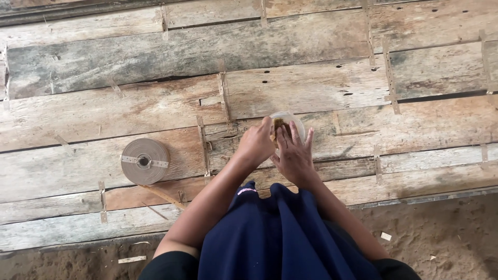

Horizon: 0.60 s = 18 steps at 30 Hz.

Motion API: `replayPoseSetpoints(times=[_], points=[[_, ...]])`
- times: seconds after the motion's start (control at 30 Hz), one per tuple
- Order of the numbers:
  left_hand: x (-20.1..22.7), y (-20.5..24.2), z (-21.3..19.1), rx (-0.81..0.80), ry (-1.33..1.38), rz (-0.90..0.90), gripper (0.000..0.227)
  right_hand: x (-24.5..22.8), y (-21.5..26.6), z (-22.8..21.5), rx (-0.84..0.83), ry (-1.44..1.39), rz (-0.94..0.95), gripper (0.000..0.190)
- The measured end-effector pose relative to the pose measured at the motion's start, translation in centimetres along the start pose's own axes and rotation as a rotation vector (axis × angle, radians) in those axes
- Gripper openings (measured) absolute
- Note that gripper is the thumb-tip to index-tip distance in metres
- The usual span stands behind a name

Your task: Applying adhesive to thin wooden strips and fitting them into gaps on a wooden floor, then trimming with a utility knife.

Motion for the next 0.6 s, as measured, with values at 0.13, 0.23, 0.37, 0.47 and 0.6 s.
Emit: replayPoseSetpoints(times=[0.13, 0.23, 0.37, 0.47, 0.6], points=[[0.8, 2.9, -4.6, 0.030, -0.037, -0.022, 0.022, 1.3, -0.9, -0.9, -0.108, -0.168, 0.030, 0.083], [0.1, 3.4, -5.0, 0.019, -0.125, -0.016, 0.025, 5.7, -1.2, 0.0, -0.093, -0.198, 0.161, 0.054], [0.7, 1.6, -2.8, -0.002, -0.187, 0.135, 0.026, 6.5, -1.8, -7.2, 0.169, -0.708, 0.198, 0.024], [1.5, 0.3, -1.0, -0.032, -0.283, 0.247, 0.025, 4.7, -2.4, -7.8, -0.044, -0.727, 0.229, 0.013], [0.5, -0.8, -1.4, 0.121, -0.542, 0.272, 0.034, 6.3, -1.8, -3.6, -0.395, -0.651, 0.533, 0.013]])
Point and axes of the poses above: each hand's wrist, its own y-axis away from the middle knuckle, its own z-axis out of the palm, x = y × z, the point moved 10 cm from there along -y, towards the middle knuckle, and after that the axes turned 9 degrees about z, right-handed, at the moved point
